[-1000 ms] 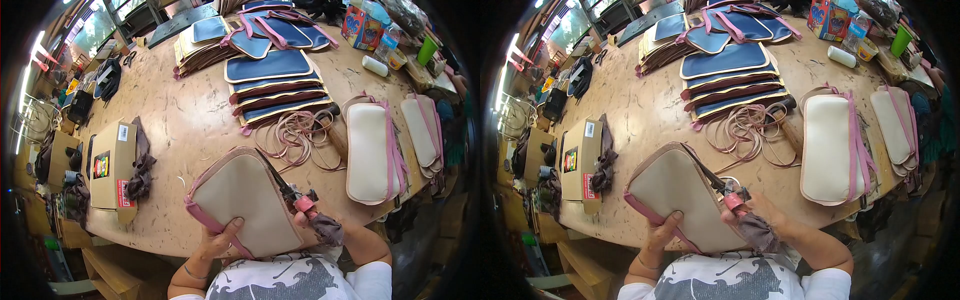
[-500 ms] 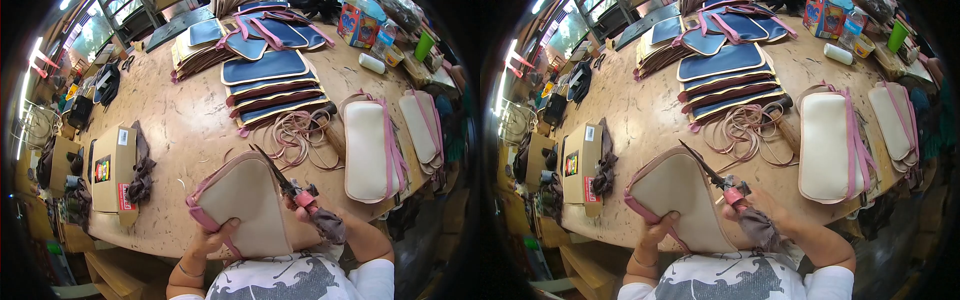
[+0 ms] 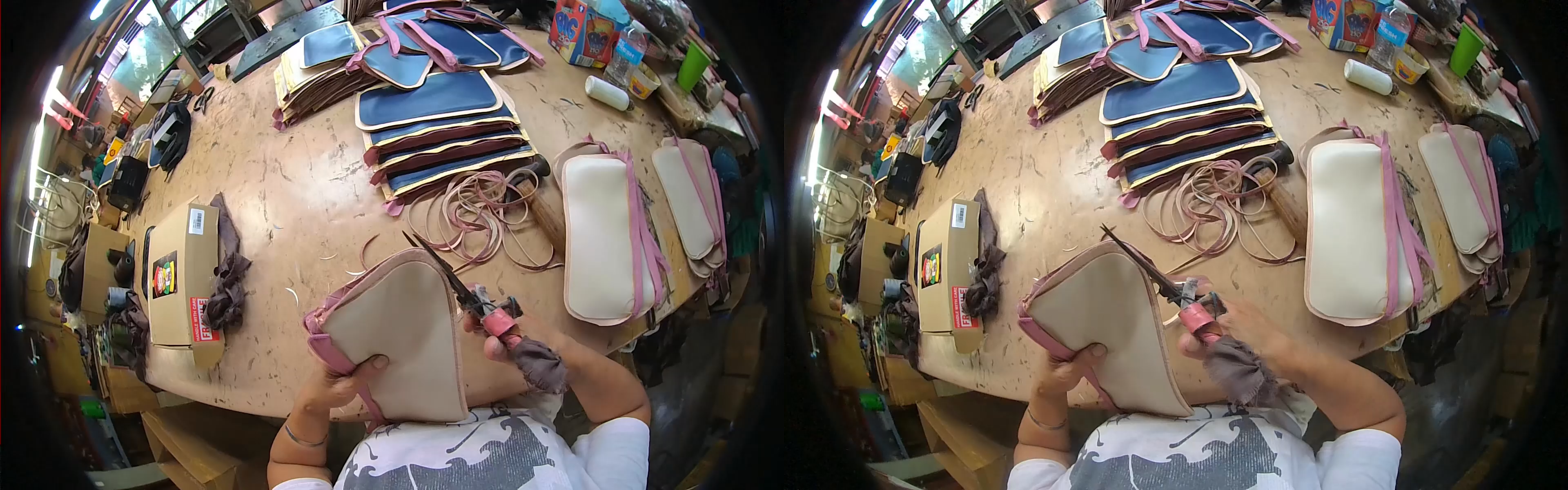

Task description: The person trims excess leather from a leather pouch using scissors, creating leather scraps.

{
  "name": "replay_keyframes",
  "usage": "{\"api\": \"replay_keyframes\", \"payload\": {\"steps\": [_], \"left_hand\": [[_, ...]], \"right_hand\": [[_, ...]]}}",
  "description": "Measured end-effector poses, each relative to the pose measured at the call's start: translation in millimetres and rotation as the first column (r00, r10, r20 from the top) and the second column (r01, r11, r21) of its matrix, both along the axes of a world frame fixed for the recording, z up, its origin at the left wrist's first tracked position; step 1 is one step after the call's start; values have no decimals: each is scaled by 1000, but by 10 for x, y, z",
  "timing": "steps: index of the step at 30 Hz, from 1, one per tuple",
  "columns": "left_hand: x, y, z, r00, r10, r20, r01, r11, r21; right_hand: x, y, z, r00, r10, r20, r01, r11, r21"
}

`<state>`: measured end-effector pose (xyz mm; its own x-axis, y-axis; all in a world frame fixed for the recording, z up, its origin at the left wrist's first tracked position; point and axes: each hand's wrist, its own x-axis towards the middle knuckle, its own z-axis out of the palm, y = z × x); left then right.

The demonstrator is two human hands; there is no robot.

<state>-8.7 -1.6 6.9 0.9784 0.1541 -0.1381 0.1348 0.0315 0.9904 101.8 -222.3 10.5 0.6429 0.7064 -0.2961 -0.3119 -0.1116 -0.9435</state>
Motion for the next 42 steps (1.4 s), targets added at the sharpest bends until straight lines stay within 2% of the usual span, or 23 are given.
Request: {"api": "replay_keyframes", "payload": {"steps": [2, 3, 4, 6, 8, 9, 11, 12, 14, 16, 19, 22, 25, 28, 31, 34, 37, 40, 42], "left_hand": [[-7, -24, 25, 998, 25, -58, -30, 995, -91], [-11, -9, 3, 999, 12, -52, -17, 995, -97], [-21, 22, -37, 999, 0, -47, -5, 995, -102], [-33, 61, -56, 999, -17, -41, 13, 994, -109], [-19, 83, -39, 999, -29, -41, 24, 993, -112], [-19, 93, -34, 998, -23, -51, 17, 993, -114], [-19, 111, -24, 997, -11, -73, 3, 993, -117], [-16, 119, -15, 997, -7, -83, -2, 994, -111], [-10, 140, 0, 995, 1, -101, -11, 995, -97], [-18, 194, 1, 993, -31, -115, 24, 998, -63], [0, 277, 8, 992, -82, -91, 76, 995, -64], [9, 361, -10, 987, -143, -69, 137, 986, -90], [42, 327, 77, 981, -174, -90, 167, 982, -83], [92, 287, 158, 965, -248, -88, 245, 969, -45], [98, 288, 152, 951, -291, -99, 288, 956, -49], [101, 340, 99, 946, -305, -110, 295, 951, -97], [135, 341, 105, 947, -301, -115, 287, 950, -126], [160, 328, 115, 954, -279, -108, 262, 953, -151], [168, 350, 110, 949, -294, -117, 277, 950, -143]], "right_hand": [[11, -6, 6, 997, 33, 64, -31, 999, -36], [26, -29, -47, 952, 115, 283, -83, 989, -122], [32, -40, -80, 854, 207, 477, -115, 970, -215], [57, -53, 29, 896, 230, 381, -149, 962, -231], [72, -63, 82, 975, 150, 165, -117, 974, -194], [73, -64, 86, 998, 58, -8, -59, 986, -159], [73, -92, 58, 999, 36, 25, -33, 995, -92], [82, -138, 16, 967, 92, 236, -80, 995, -58], [98, -169, 23, 895, 174, 411, -144, 984, -102], [138, -189, 164, 904, 246, 349, -171, 957, -233], [152, -208, 336, 925, 263, 274, -153, 919, -364], [163, -268, 268, 914, 238, 329, -159, 955, -251], [199, -297, 315, 911, 294, 288, -199, 927, -316], [232, -308, 252, 869, 355, 344, -245, 914, -324], [266, -280, 279, 770, 473, 429, -287, 857, -429], [283, -268, 363, 841, 421, 341, -294, 883, -367], [291, -313, 261, 828, 419, 372, -281, 885, -371], [283, -304, 411, 908, 355, 222, -268, 900, -342], [272, -332, 387, 935, 300, 187, -233, 921, -313]]}}
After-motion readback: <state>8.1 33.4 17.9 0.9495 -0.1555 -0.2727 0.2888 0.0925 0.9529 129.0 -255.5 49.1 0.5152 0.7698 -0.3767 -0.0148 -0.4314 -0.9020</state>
